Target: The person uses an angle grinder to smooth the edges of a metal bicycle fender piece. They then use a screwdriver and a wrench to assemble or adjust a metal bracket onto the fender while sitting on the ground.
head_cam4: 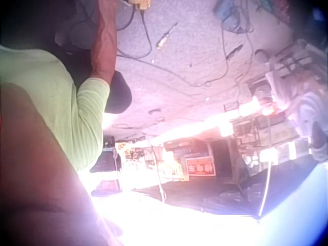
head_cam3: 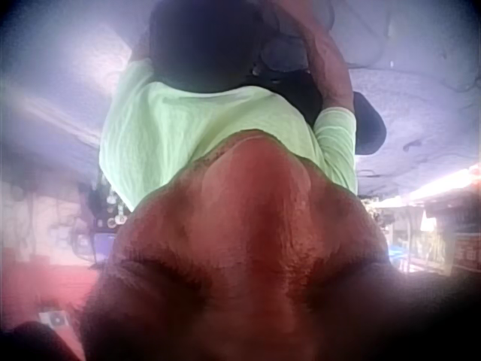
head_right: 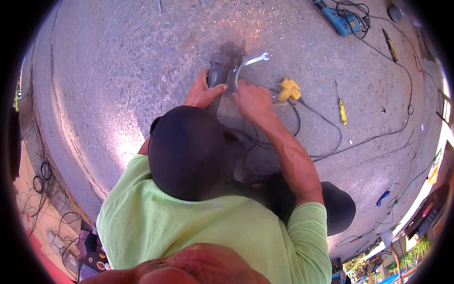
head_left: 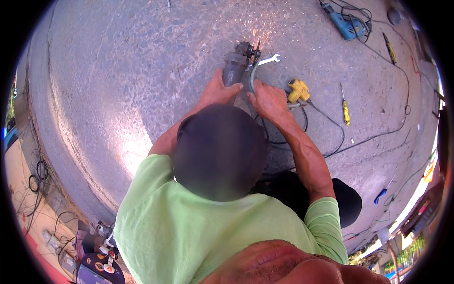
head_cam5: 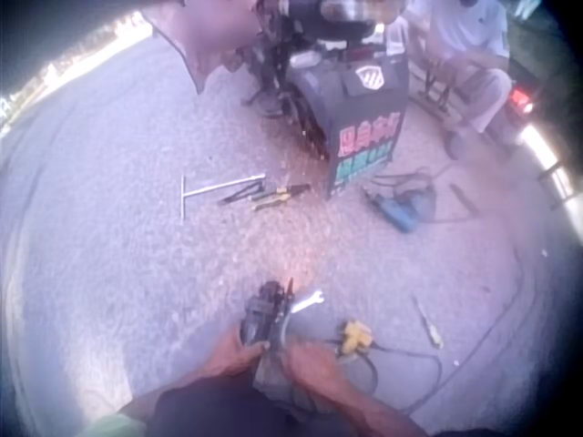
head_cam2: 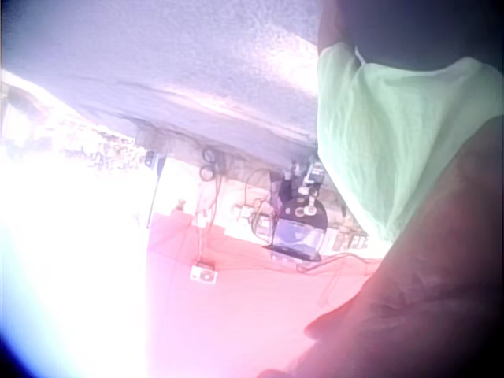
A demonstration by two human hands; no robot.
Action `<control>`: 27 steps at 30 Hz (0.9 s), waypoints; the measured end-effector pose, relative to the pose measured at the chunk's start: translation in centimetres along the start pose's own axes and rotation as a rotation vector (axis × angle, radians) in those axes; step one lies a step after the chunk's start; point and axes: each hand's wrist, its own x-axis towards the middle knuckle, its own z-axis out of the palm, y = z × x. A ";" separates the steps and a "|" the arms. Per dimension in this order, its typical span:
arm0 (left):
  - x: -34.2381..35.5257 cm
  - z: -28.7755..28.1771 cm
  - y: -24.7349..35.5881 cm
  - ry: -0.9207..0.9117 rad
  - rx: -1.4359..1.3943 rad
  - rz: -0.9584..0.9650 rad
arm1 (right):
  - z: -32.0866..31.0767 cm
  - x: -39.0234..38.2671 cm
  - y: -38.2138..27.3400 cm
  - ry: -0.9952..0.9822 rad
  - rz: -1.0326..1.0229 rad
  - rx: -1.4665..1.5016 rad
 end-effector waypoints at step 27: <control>0.8 0.6 -0.1 -0.001 0.013 -0.026 | -1.1 -0.1 -0.2 -0.036 0.026 -0.005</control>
